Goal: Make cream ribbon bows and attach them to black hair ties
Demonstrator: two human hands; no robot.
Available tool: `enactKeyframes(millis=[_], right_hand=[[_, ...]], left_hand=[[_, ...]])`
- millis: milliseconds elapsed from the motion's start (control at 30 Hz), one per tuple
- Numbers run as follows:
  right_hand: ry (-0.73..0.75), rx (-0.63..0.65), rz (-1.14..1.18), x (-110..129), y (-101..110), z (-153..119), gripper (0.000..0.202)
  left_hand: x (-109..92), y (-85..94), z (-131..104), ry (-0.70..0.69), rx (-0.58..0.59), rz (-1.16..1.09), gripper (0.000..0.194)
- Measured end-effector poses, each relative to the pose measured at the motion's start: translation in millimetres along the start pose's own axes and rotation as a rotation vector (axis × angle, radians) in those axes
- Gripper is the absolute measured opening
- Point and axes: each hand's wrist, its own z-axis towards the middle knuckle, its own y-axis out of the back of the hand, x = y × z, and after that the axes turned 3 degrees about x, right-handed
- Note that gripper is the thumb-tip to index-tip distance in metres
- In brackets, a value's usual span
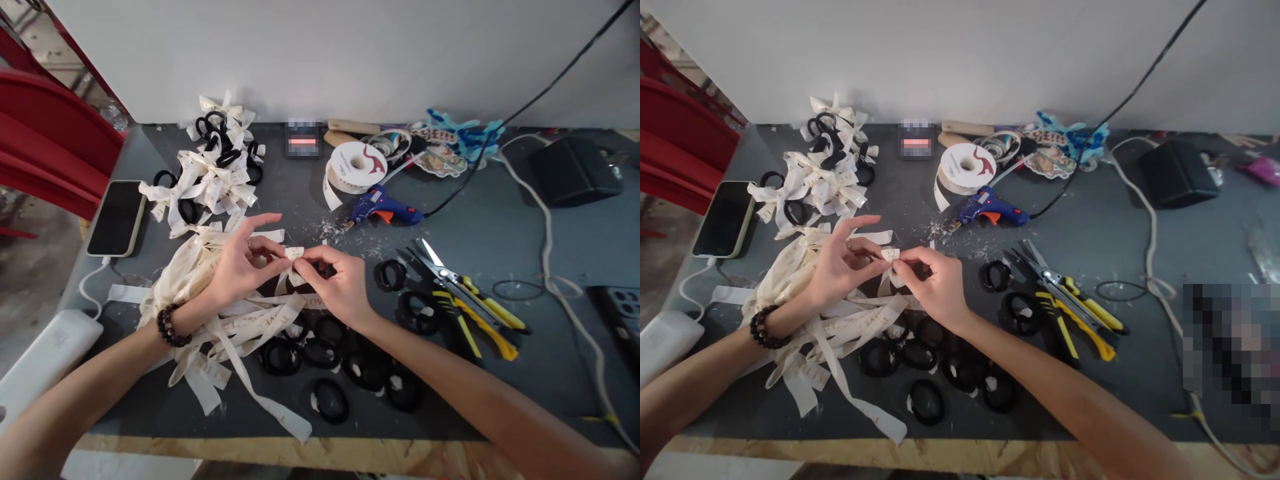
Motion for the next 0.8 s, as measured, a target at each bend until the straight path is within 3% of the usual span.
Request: enactKeyframes(millis=[467, 600, 800], right_hand=[[-0.031, 0.024, -0.013, 1.5, -0.2, 0.1, 0.014], [-0.041, 0.052, 0.018, 0.8, 0.3, -0.1, 0.015], [-0.039, 0.049, 0.026, -0.2, -0.1, 0.4, 0.016]], left_hand=[[-0.4, 2.5, -0.1, -0.033, 0.018, 0.0, 0.063], [3.6, 3.1, -0.2, -0.036, 0.052, -0.036, 0.045], [6.8, -0.1, -1.1, -0.171, -0.016, 0.098, 0.016]])
